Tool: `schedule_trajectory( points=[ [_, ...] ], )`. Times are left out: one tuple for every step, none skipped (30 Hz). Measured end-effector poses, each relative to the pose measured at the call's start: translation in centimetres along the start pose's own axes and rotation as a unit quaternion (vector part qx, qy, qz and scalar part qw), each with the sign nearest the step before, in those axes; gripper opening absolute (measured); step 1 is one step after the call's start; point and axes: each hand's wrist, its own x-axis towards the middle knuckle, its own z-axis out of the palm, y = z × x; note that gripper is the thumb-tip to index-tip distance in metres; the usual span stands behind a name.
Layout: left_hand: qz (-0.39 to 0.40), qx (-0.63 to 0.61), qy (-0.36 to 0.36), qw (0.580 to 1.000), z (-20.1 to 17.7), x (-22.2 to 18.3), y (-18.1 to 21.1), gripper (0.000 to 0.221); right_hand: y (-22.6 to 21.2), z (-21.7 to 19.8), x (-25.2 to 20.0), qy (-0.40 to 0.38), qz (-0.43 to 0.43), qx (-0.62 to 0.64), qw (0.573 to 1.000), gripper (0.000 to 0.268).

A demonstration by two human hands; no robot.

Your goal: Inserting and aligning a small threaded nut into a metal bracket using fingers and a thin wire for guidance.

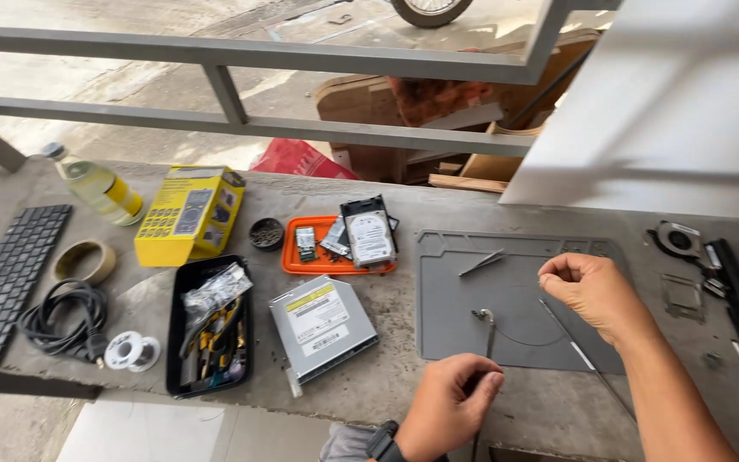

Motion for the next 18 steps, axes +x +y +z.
schedule_trajectory(
  points=[
    [-0.001,0.002,0.005,1.000,-0.1,-0.1,0.0,0.013,-0.4,0.4,0.0,-0.005,-0.003,0.001,1.000,0.009],
    [0.006,0.000,-0.004,1.000,-0.2,-0.1,-0.1,0.014,-0.8,0.7,0.0,-0.002,0.002,0.003,1.000,0.008],
    [0.015,-0.004,-0.014,1.000,-0.3,-0.1,-0.1,0.014,-1.2,0.9,-0.1,0.001,0.007,0.004,1.000,0.007],
    [0.014,-0.002,-0.010,1.000,-0.4,-0.2,0.0,0.014,-1.3,1.4,-0.2,-0.003,0.004,0.005,1.000,0.007],
    [0.010,-0.006,-0.017,1.000,-0.4,-0.2,0.0,0.013,-1.5,1.7,-0.4,-0.004,0.003,0.014,1.000,0.007],
    [0.005,-0.010,-0.024,1.000,-0.4,-0.3,0.0,0.013,-1.6,2.0,-0.6,-0.006,0.002,0.023,1.000,0.007],
    [0.005,-0.009,-0.022,1.000,-0.4,-0.3,0.0,0.013,-1.7,2.5,-0.9,-0.008,0.000,0.023,1.000,0.007],
    [-0.003,-0.013,-0.023,1.000,-0.4,-0.3,-0.1,0.011,-1.8,2.9,-1.1,-0.011,0.001,0.033,0.999,0.006],
    [-0.010,-0.018,-0.024,0.999,-0.3,-0.3,-0.1,0.009,-1.9,3.2,-1.4,-0.015,0.003,0.041,0.999,0.006],
    [-0.011,-0.017,-0.022,1.000,-0.2,-0.2,-0.2,0.009,-2.6,3.9,-1.8,-0.017,0.001,0.041,0.999,0.006],
    [-0.005,-0.014,-0.015,1.000,-0.2,-0.2,-0.3,0.010,-3.4,4.7,-2.2,-0.034,-0.007,0.055,0.998,0.006],
    [0.001,-0.011,-0.009,1.000,-0.1,-0.2,-0.4,0.010,-4.2,5.5,-2.6,-0.051,-0.015,0.068,0.996,0.006],
    [0.000,-0.008,-0.004,1.000,0.0,-0.1,-0.3,0.010,-6.9,6.6,-3.0,-0.056,-0.018,0.069,0.996,0.006],
    [0.014,0.016,-0.012,1.000,0.1,0.0,-0.3,0.011,-9.7,7.7,-3.5,-0.078,-0.026,0.005,0.997,0.009],
    [0.029,0.043,-0.020,0.998,0.0,0.2,-0.3,0.013,-12.6,8.8,-4.0,-0.100,-0.037,-0.058,0.993,0.013],
    [0.028,0.047,-0.015,0.998,-0.3,0.0,0.8,0.013,-14.0,10.7,-3.7,-0.105,-0.041,-0.056,0.992,0.013],
    [-0.016,0.042,-0.031,0.999,-0.7,-0.1,1.9,0.016,-15.5,12.6,-3.2,-0.127,-0.089,-0.086,0.984,0.012],
    [-0.059,0.037,-0.048,0.996,-1.1,-0.2,3.1,0.019,-17.2,14.5,-2.9,-0.148,-0.137,-0.116,0.972,0.011]
  ],
)
